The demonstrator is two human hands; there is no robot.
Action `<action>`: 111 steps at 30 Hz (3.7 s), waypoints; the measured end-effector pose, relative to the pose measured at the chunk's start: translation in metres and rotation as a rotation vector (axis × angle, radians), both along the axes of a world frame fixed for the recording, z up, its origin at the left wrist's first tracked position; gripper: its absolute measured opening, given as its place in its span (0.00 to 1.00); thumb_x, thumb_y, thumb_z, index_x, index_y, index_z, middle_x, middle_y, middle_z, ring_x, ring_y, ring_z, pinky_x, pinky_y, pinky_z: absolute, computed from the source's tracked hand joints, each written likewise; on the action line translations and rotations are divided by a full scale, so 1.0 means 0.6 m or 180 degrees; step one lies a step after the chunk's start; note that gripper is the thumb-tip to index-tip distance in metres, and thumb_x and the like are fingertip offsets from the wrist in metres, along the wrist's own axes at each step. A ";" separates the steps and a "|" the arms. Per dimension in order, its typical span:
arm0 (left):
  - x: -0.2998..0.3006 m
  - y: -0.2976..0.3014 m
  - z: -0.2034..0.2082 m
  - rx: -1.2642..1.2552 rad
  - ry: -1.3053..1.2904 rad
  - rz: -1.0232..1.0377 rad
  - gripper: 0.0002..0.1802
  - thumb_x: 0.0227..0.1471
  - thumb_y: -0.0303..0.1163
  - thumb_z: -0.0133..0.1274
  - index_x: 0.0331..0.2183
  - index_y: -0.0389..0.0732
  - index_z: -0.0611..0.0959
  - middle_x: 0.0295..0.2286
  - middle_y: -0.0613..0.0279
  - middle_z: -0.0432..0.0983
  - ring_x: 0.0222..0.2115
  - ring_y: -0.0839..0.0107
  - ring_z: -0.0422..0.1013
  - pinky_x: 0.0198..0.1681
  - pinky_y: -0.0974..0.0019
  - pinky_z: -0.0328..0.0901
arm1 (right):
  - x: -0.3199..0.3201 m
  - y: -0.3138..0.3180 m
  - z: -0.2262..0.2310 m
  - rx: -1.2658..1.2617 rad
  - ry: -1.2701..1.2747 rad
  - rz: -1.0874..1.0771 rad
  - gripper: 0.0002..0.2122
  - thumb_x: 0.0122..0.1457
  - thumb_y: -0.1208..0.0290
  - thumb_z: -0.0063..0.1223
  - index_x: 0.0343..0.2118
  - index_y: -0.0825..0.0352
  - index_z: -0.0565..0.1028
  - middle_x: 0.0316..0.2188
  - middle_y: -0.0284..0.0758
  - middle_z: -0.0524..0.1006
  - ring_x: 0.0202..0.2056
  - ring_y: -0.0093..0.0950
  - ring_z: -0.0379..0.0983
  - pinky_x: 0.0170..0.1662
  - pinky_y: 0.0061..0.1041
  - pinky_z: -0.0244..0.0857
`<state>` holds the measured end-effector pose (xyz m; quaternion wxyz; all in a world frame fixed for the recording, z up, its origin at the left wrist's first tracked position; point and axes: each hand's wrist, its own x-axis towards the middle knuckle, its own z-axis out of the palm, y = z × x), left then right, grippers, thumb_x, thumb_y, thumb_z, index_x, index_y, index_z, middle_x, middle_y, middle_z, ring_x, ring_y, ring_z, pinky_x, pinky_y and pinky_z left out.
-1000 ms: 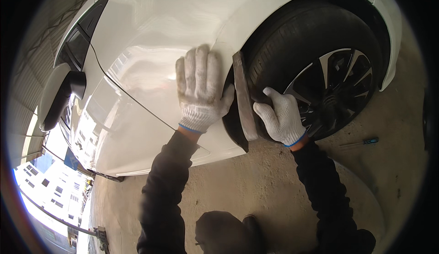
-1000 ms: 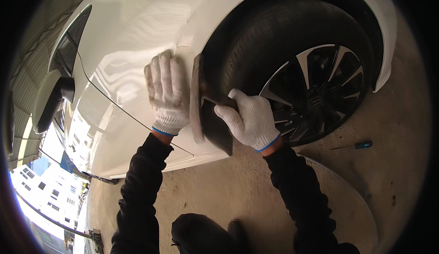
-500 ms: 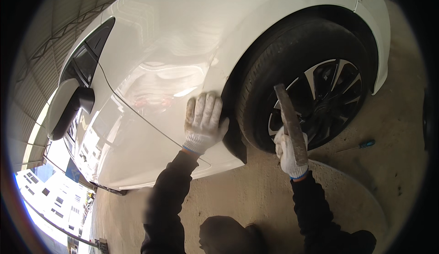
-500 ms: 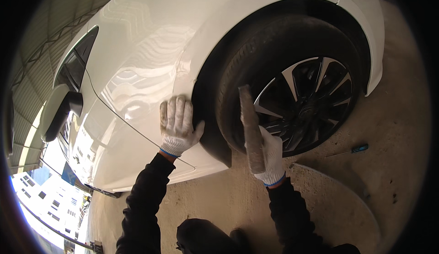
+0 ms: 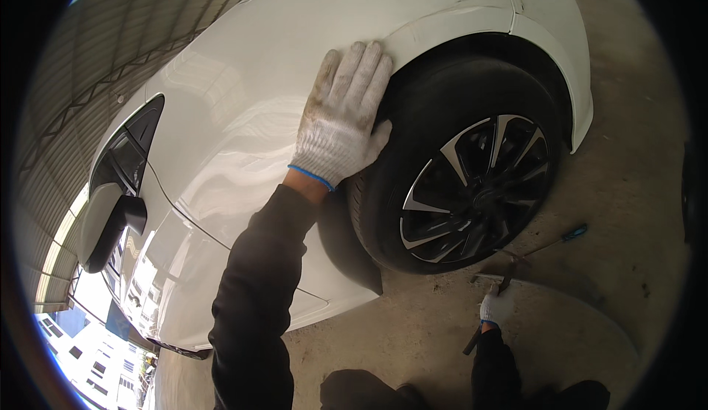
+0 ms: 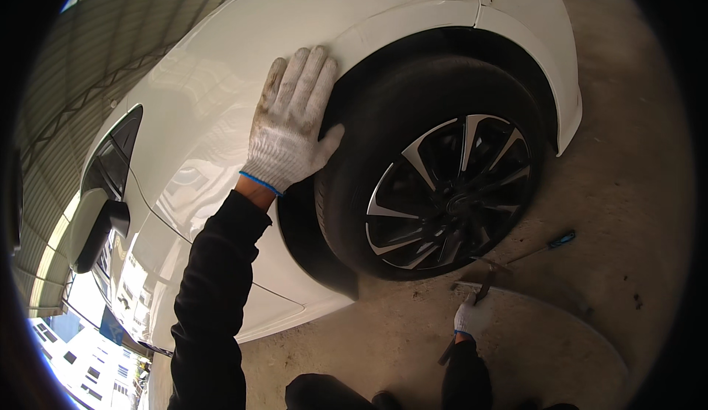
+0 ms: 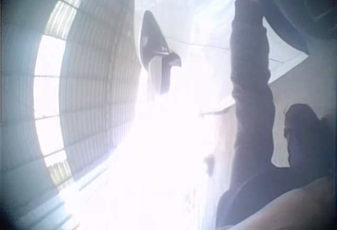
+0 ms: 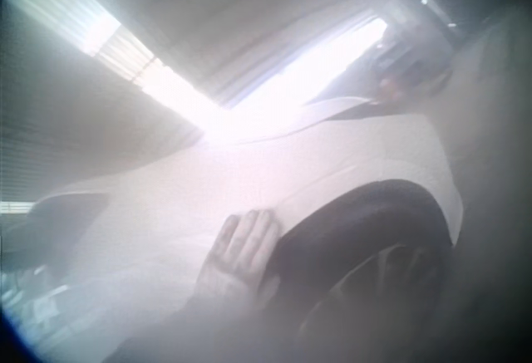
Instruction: The person uses a metal bar and hammer to tap and push the front fender of a white car, attempting to remove a dent near the wheel arch. The person repeatedly checks the surface with gloved hands while applying force with the tools.
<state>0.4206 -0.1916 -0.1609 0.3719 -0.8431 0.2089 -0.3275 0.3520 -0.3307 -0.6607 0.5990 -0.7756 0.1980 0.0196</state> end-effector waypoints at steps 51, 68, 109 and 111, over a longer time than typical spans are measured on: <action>0.038 -0.123 -0.099 -0.9648 -0.0946 -0.4472 0.33 0.54 0.38 0.46 0.58 0.31 0.66 0.60 0.48 0.61 0.64 0.55 0.55 0.69 0.52 0.48 | 0.309 -0.002 0.754 0.5731 0.0969 0.1665 0.32 0.61 0.44 0.53 0.52 0.74 0.68 0.55 0.45 0.65 0.58 0.37 0.61 0.66 0.39 0.52; -0.090 -0.101 -0.141 -0.9325 -0.2965 -0.2033 0.32 0.64 0.42 0.41 0.61 0.28 0.65 0.62 0.42 0.60 0.65 0.50 0.56 0.67 0.52 0.54 | 0.274 -0.035 0.768 0.5321 0.0414 0.1525 0.24 0.64 0.55 0.56 0.49 0.74 0.67 0.45 0.43 0.70 0.47 0.37 0.69 0.58 0.39 0.67; -0.267 0.231 -0.173 -0.1898 -0.2282 -0.0223 0.05 0.24 0.36 0.46 0.10 0.51 0.68 0.16 0.65 0.54 0.21 0.64 0.49 0.35 0.58 0.46 | 0.051 0.117 0.717 0.3469 -0.1159 0.1038 0.27 0.67 0.55 0.48 0.57 0.77 0.66 0.53 0.47 0.74 0.52 0.34 0.73 0.56 0.32 0.66; -0.270 0.226 -0.168 -0.2031 -0.2111 -0.0202 0.02 0.25 0.34 0.47 0.10 0.51 0.70 0.17 0.64 0.56 0.22 0.63 0.49 0.35 0.57 0.47 | 0.080 0.101 0.728 0.4087 -0.1452 0.1032 0.40 0.67 0.43 0.42 0.65 0.80 0.54 0.65 0.53 0.61 0.65 0.41 0.60 0.65 0.36 0.57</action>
